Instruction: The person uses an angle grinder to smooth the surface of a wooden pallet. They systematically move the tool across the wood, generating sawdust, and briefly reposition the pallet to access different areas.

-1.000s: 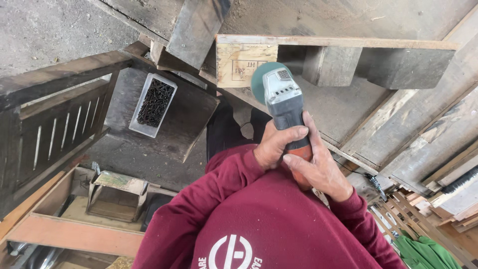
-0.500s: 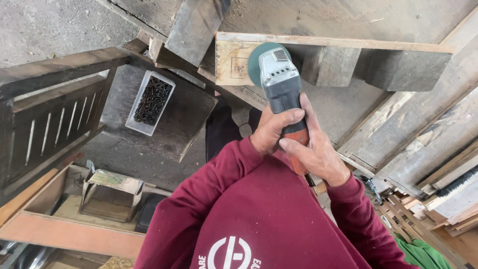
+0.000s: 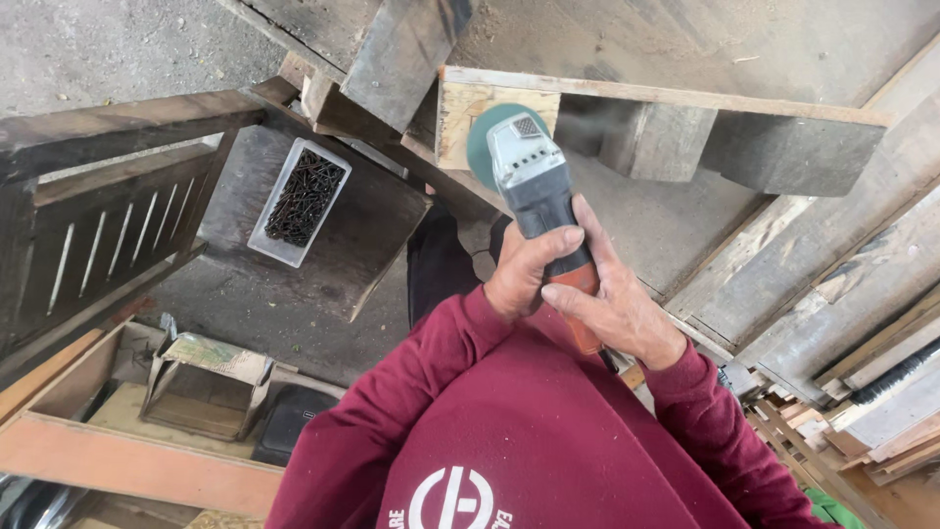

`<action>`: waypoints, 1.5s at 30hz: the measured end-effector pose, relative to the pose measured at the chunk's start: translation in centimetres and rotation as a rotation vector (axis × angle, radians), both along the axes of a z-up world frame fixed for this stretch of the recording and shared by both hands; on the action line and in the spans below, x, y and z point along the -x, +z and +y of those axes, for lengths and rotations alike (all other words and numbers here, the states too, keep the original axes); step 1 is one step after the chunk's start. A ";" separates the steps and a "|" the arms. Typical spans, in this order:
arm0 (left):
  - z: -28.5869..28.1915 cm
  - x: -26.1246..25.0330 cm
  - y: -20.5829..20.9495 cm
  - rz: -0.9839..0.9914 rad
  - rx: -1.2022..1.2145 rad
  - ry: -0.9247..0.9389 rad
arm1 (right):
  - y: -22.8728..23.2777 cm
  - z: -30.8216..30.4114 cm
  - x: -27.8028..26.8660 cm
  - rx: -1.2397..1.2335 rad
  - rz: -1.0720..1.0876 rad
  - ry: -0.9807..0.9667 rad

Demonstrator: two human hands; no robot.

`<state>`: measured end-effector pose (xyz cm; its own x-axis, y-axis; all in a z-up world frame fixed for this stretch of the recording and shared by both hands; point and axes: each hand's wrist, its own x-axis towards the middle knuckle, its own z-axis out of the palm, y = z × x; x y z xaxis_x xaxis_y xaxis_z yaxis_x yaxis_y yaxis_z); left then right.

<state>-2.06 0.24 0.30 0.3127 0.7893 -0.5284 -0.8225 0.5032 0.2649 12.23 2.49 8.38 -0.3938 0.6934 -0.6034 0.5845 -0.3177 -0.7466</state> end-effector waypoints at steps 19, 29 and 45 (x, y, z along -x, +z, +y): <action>-1.3 2.8 0.0 0.039 -0.026 0.022 | -0.3 0.1 2.4 0.153 -0.051 0.012; -2.0 3.2 -1.2 0.048 -0.029 0.076 | -0.4 0.2 3.6 0.190 -0.034 0.013; -4.0 0.3 0.9 0.108 0.016 0.067 | 1.3 -2.0 0.7 -0.105 0.048 0.176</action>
<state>-2.41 -3.74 1.24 0.2004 0.7979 -0.5685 -0.8217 0.4529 0.3459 11.51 0.54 9.66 -0.5412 0.6695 -0.5088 0.5873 -0.1321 -0.7985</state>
